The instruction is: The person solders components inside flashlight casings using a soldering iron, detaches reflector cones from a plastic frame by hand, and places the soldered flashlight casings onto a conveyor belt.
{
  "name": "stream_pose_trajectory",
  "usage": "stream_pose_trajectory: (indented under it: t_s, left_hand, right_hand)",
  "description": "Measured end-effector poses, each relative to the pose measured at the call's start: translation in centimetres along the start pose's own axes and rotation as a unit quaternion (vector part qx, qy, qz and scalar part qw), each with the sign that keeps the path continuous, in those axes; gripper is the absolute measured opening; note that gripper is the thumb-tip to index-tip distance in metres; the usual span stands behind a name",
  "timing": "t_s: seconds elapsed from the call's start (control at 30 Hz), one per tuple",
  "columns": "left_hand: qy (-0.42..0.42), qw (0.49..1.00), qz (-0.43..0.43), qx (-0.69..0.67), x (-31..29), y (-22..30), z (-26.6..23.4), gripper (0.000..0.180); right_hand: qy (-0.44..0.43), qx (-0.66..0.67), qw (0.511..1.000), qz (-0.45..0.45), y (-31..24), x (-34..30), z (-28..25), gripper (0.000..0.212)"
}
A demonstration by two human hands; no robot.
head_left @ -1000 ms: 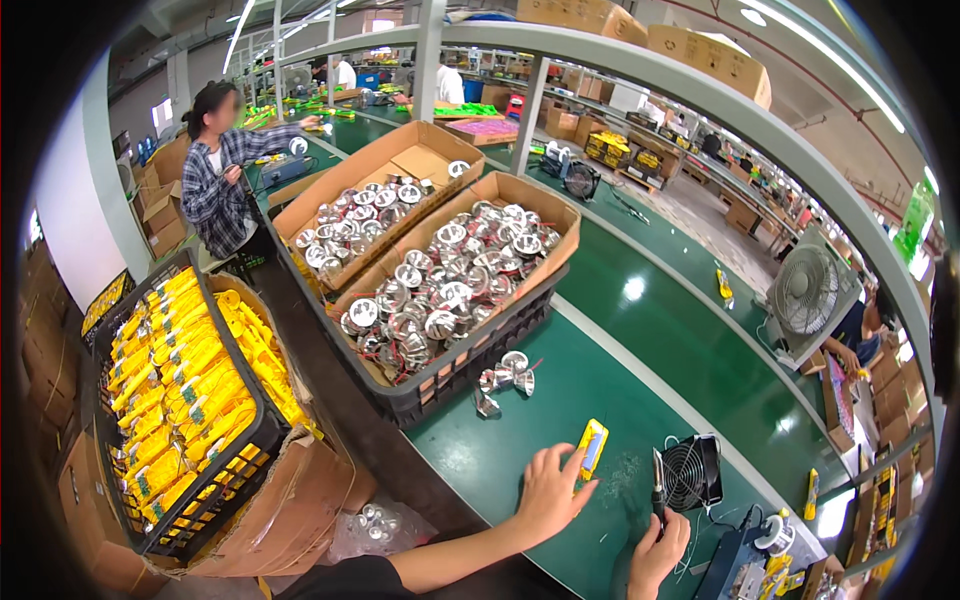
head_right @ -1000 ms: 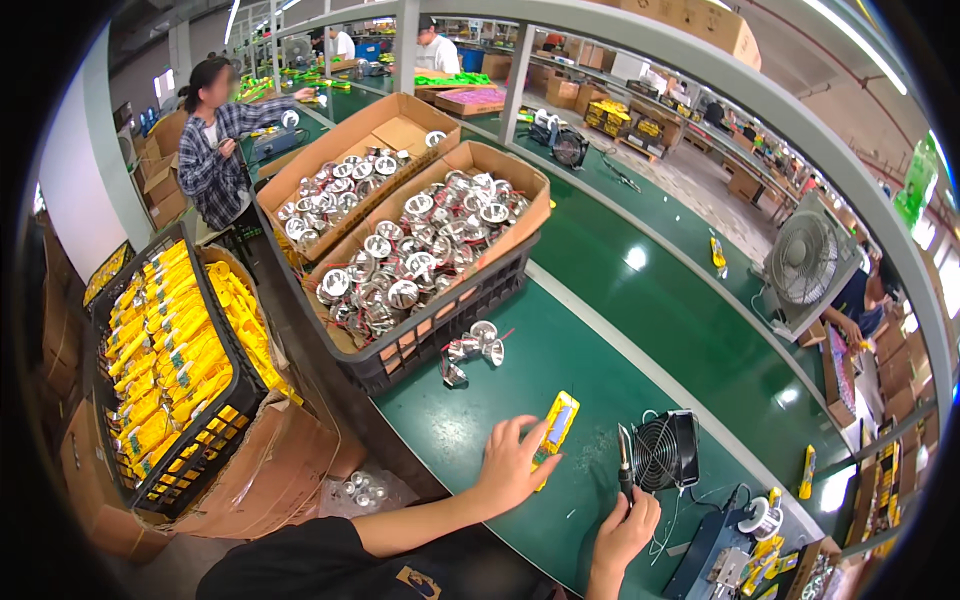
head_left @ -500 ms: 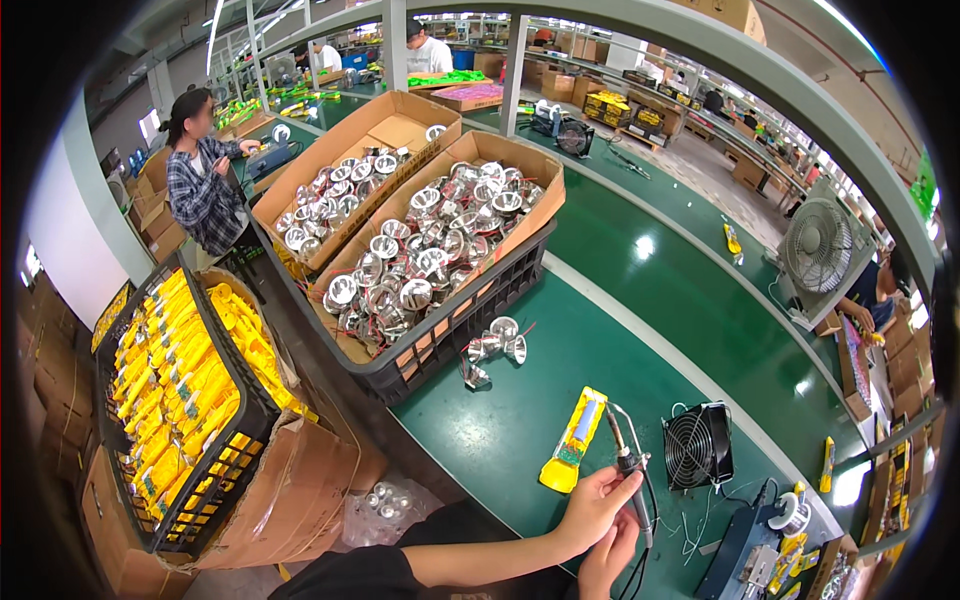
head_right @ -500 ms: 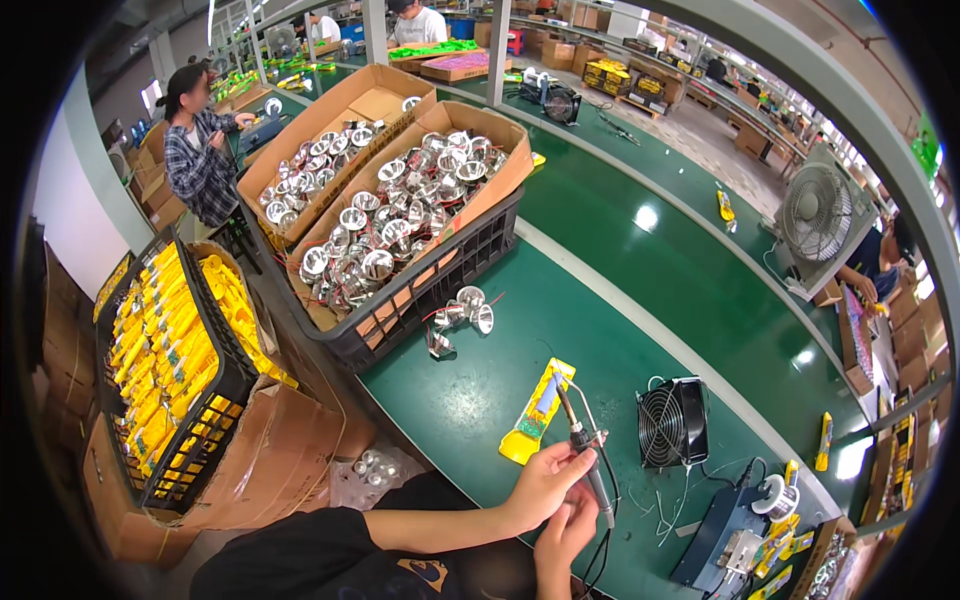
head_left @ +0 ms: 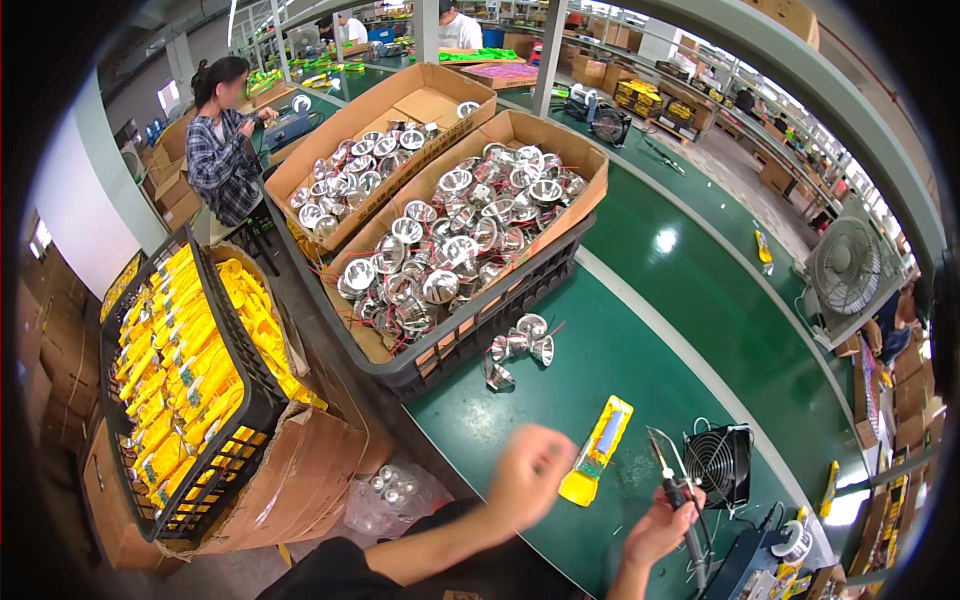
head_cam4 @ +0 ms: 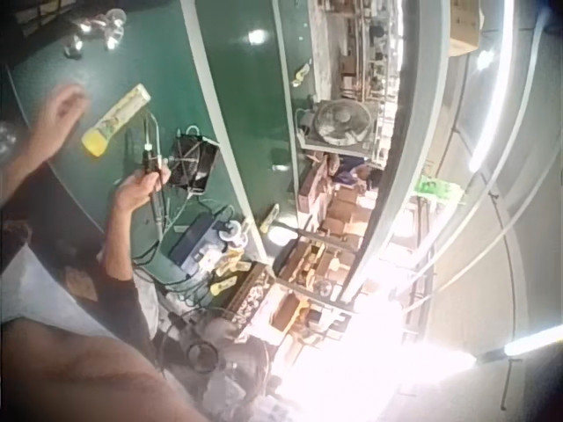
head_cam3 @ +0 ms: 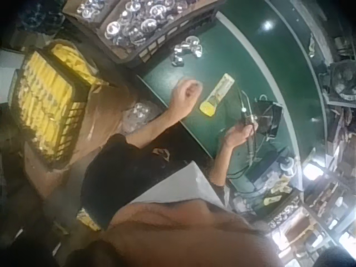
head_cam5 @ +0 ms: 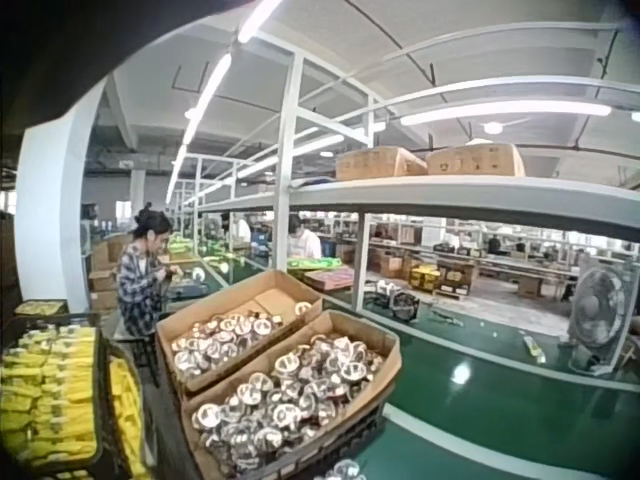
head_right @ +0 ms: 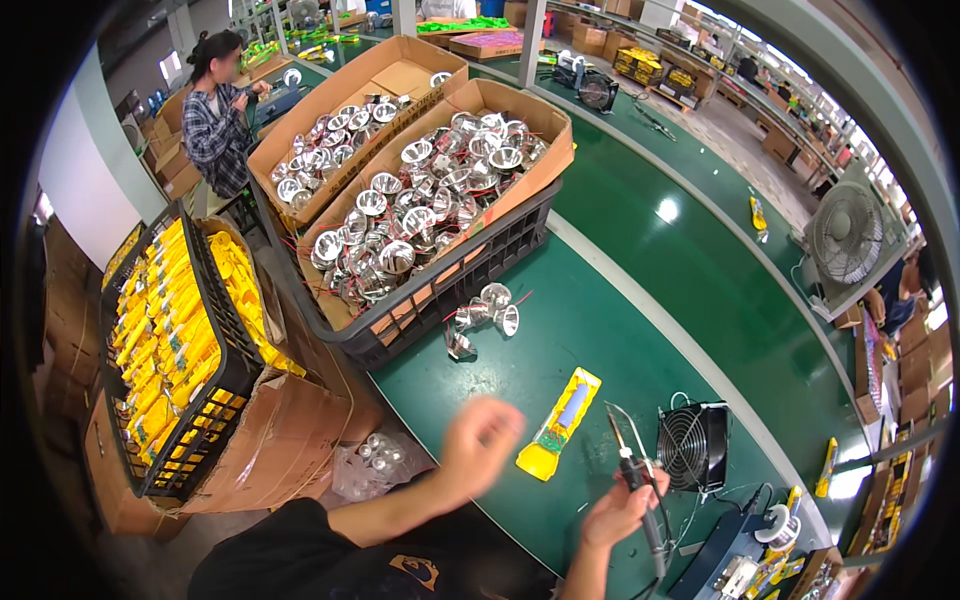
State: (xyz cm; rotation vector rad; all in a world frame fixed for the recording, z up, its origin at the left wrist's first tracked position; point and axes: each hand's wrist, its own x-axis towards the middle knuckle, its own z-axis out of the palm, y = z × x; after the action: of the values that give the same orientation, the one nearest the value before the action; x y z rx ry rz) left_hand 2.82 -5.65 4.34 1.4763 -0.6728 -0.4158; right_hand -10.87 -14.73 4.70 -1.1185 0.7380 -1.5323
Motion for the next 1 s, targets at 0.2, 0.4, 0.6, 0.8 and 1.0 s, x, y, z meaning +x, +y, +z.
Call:
stream_pose_trajectory:
  t_s: [0.2, 0.4, 0.6, 0.8, 1.0]
  left_hand:
    - [0.177, 0.960, -0.007, 0.218, 7.2, -4.7, -6.4, 0.025]
    - [0.176, 0.961, -0.038, 0.209, 9.0, -5.0, -6.8, 0.016]
    - [0.154, 0.985, -0.062, -0.039, 6.0, -5.1, -5.9, 0.009]
    - [0.034, 0.999, 0.008, -0.025, 0.5, -1.6, -2.5, 0.008]
    - [-0.057, 0.997, -0.036, 0.033, -1.2, -1.8, -0.5, 0.005]
  right_hand:
    - [-0.090, -0.073, 0.991, 0.067, -1.9, 2.4, -2.4, 0.030]
    - [-0.073, -0.052, 0.988, 0.127, -0.8, 3.1, -4.6, 0.022]
    - [-0.047, -0.057, 0.985, 0.153, -1.1, 2.6, -4.2, 0.023]
    - [-0.082, -0.046, 0.987, 0.129, 0.0, 1.0, -4.9, 0.034]
    - [-0.058, 0.055, 0.987, 0.139, -0.4, 0.4, -4.0, 0.019]
